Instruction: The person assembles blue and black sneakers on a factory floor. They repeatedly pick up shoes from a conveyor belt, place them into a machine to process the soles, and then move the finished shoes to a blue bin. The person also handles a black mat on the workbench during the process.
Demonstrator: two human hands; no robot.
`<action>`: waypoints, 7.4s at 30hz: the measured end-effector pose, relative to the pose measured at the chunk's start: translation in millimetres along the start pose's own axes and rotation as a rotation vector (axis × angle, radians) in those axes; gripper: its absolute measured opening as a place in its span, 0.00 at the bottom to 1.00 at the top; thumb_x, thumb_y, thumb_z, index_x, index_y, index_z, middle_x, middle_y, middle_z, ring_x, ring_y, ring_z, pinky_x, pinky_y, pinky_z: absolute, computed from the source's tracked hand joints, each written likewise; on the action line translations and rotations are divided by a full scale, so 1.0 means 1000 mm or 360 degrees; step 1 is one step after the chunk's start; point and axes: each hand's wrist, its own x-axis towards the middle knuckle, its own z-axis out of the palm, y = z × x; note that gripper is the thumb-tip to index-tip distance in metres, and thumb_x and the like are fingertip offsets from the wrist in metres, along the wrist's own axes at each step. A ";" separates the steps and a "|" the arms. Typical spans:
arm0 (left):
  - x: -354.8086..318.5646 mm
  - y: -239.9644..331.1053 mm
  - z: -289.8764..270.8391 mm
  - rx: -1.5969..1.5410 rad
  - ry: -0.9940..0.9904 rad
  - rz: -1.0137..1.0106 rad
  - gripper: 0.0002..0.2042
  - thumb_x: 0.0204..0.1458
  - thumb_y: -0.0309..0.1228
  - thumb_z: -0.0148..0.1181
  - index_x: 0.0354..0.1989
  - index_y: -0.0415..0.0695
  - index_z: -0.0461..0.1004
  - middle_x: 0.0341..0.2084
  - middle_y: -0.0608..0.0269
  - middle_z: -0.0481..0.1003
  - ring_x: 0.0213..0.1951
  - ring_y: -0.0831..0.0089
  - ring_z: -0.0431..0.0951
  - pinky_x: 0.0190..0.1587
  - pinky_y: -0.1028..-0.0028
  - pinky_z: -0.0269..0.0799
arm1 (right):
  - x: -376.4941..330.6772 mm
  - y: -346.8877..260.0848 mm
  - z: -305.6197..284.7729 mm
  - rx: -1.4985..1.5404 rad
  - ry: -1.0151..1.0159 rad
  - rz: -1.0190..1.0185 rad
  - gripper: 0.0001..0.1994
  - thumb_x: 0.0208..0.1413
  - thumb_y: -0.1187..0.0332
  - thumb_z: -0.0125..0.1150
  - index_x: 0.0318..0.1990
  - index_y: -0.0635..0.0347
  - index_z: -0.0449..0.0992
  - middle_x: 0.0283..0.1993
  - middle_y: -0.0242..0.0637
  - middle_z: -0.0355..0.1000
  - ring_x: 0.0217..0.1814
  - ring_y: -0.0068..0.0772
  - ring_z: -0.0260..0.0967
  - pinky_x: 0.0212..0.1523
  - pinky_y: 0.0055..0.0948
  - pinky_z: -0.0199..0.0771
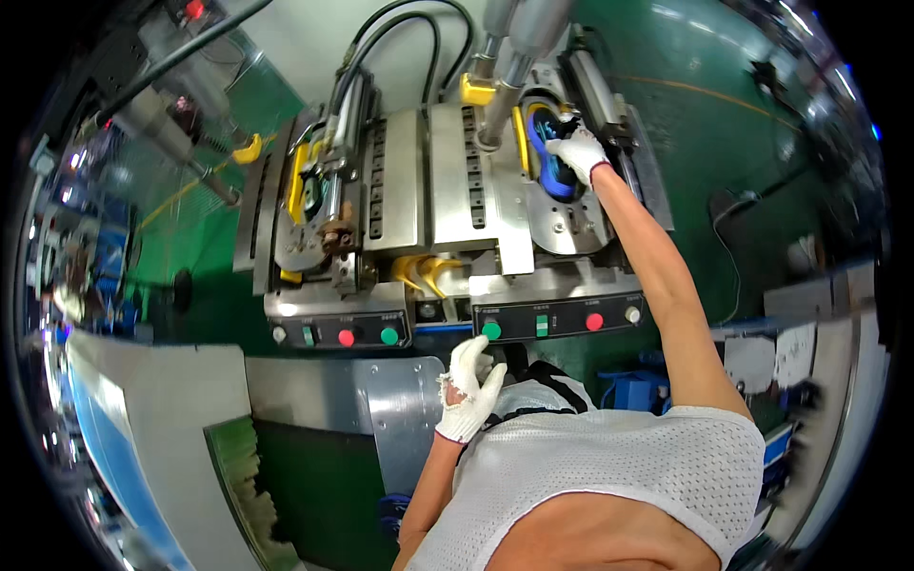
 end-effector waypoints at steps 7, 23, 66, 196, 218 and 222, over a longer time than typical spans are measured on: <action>-0.085 -0.033 -0.007 -0.0025 0.0597 -0.0902 0.23 0.56 0.26 0.65 0.60 0.36 0.69 0.51 0.52 0.72 0.42 0.69 0.82 0.46 0.70 0.78 | 0.078 0.044 0.076 -0.0671 0.0061 -0.0264 0.36 0.49 0.33 0.59 0.42 0.64 0.84 0.44 0.54 0.81 0.48 0.54 0.79 0.49 0.51 0.73; -0.220 -0.173 -0.072 -0.0117 0.0544 -0.1121 0.27 0.60 0.46 0.59 0.65 0.50 0.67 0.63 0.53 0.69 0.57 0.51 0.76 0.61 0.50 0.68 | -0.308 0.034 0.199 -0.1073 -0.0098 -0.1296 0.40 0.64 0.54 0.57 0.76 0.68 0.50 0.79 0.57 0.46 0.82 0.56 0.43 0.80 0.47 0.39; -0.047 -0.131 -0.214 0.0188 0.0756 -0.0295 0.19 0.58 0.26 0.64 0.58 0.37 0.72 0.51 0.53 0.75 0.48 0.64 0.80 0.52 0.68 0.78 | -0.424 0.380 0.187 -0.0975 -0.1137 0.0545 0.31 0.54 0.43 0.62 0.61 0.52 0.76 0.65 0.44 0.73 0.65 0.48 0.71 0.64 0.42 0.72; -0.277 -0.286 -0.111 0.0095 -0.0053 -0.0876 0.24 0.64 0.44 0.54 0.61 0.38 0.73 0.58 0.46 0.75 0.62 0.50 0.74 0.66 0.58 0.66 | -0.466 0.097 0.278 -0.1146 -0.1305 -0.0591 0.31 0.58 0.44 0.55 0.55 0.66 0.75 0.53 0.54 0.78 0.56 0.53 0.77 0.55 0.48 0.76; -0.206 -0.207 -0.076 0.0560 -0.0462 -0.1362 0.25 0.62 0.47 0.46 0.64 0.52 0.72 0.63 0.49 0.72 0.65 0.48 0.70 0.69 0.57 0.62 | -0.407 0.321 0.222 -0.0594 -0.1000 0.0431 0.31 0.54 0.43 0.61 0.48 0.67 0.81 0.52 0.57 0.78 0.57 0.56 0.75 0.59 0.43 0.73; -0.200 -0.203 -0.075 0.0451 -0.0423 -0.1309 0.24 0.62 0.48 0.47 0.61 0.50 0.74 0.61 0.48 0.73 0.63 0.46 0.72 0.67 0.53 0.64 | -0.411 0.354 0.246 -0.0506 -0.0838 0.0381 0.32 0.55 0.43 0.62 0.50 0.69 0.79 0.54 0.58 0.76 0.59 0.55 0.74 0.59 0.42 0.73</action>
